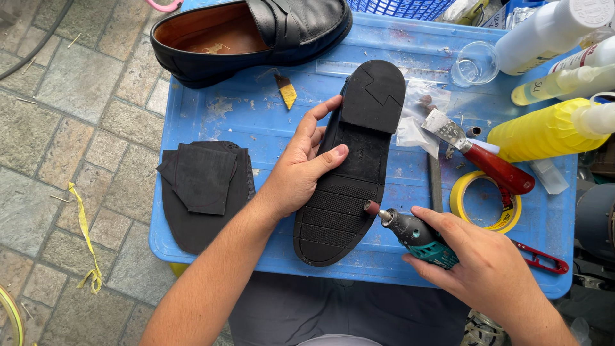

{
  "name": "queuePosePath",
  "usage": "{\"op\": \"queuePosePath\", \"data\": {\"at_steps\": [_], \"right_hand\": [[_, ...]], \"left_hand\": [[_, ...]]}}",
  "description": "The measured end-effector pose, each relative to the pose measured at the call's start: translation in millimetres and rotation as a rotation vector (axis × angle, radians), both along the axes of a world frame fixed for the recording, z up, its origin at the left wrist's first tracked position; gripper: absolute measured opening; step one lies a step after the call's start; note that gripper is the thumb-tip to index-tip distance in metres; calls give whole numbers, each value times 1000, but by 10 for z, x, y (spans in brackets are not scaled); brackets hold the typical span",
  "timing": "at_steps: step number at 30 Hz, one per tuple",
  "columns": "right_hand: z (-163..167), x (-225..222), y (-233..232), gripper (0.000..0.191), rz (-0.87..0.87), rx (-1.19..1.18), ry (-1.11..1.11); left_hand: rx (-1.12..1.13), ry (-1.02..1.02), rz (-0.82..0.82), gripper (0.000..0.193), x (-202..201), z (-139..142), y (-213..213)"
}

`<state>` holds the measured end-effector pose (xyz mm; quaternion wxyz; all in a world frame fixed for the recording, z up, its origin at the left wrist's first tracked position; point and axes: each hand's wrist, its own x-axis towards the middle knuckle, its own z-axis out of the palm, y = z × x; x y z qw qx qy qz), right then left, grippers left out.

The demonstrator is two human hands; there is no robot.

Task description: The person uses a rotary tool to grind the sole of a black shoe. They hold the shoe with one hand and operate the tool with the other, working along the edges and surface of the sole.

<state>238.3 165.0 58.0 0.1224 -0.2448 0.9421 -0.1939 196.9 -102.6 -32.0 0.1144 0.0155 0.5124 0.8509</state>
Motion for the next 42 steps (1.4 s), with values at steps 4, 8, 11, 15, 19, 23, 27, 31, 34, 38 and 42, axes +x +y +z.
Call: {"op": "queuePosePath", "data": {"at_steps": [4, 8, 11, 15, 19, 23, 27, 31, 34, 38, 42], "right_hand": [[20, 11, -28, 72, 27, 15, 44], [29, 21, -37, 74, 110, -16, -25], [34, 18, -35, 73, 96, -20, -1], [32, 16, -17, 75, 54, 36, 40], [11, 40, -3, 77, 139, -51, -50], [5, 44, -8, 76, 119, 1, -51], [29, 54, -51, 73, 97, -19, 41], [43, 131, -106, 76, 175, -41, -69], [42, 125, -96, 76, 182, -56, -27], [51, 84, -50, 73, 102, -10, 64], [24, 151, -67, 75, 164, -34, 5]], "left_hand": [[18, -3, -2, 69, 1, -2, 2], [-12, -23, 9, 69, -2, 4, 11], [-3, -22, 7, 69, -2, 9, 12], [-3, -18, 7, 68, 5, 16, 10], [-7, -9, 9, 68, 2, 14, 14], [-22, -25, 12, 68, 0, 1, 19], [-18, -22, 8, 68, -2, -6, 18], [-4, -11, 6, 68, 0, -4, 16], [-26, -22, 9, 68, -1, -2, 12], [-29, -22, 7, 68, -1, 5, 12], [-23, -21, 6, 68, -3, 9, 15]]}}
